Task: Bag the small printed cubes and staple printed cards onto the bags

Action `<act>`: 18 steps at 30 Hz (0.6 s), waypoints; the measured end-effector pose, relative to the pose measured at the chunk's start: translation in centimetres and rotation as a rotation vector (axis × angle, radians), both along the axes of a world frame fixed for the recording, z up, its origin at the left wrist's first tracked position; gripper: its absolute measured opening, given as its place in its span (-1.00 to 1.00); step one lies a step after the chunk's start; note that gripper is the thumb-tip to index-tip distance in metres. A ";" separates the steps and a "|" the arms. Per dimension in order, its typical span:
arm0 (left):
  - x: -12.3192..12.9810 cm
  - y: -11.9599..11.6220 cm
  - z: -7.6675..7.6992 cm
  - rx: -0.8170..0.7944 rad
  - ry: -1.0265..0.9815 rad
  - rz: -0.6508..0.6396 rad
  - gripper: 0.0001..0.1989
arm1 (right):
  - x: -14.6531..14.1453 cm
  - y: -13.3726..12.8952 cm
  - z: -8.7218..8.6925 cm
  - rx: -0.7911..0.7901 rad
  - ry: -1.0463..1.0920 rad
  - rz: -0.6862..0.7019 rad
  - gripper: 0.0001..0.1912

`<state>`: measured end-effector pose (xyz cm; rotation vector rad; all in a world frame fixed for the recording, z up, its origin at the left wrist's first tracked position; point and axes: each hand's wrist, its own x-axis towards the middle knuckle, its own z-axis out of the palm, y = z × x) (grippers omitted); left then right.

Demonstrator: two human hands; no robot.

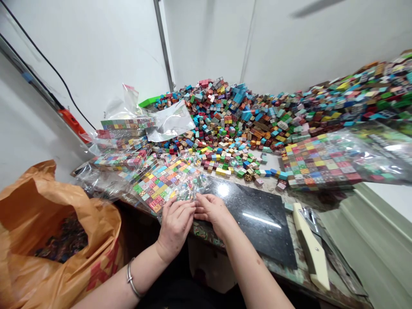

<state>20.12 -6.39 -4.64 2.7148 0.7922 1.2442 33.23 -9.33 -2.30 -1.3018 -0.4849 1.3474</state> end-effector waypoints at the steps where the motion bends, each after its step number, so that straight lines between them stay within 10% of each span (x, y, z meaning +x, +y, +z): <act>1: 0.0 0.0 -0.1 -0.003 0.000 -0.001 -0.82 | 0.0 0.2 -0.2 -0.004 -0.013 0.001 -0.78; 18: 1.5 -1.8 -0.5 -0.050 0.114 0.271 -0.56 | -0.2 0.7 -0.3 -0.031 -0.147 -0.033 -0.90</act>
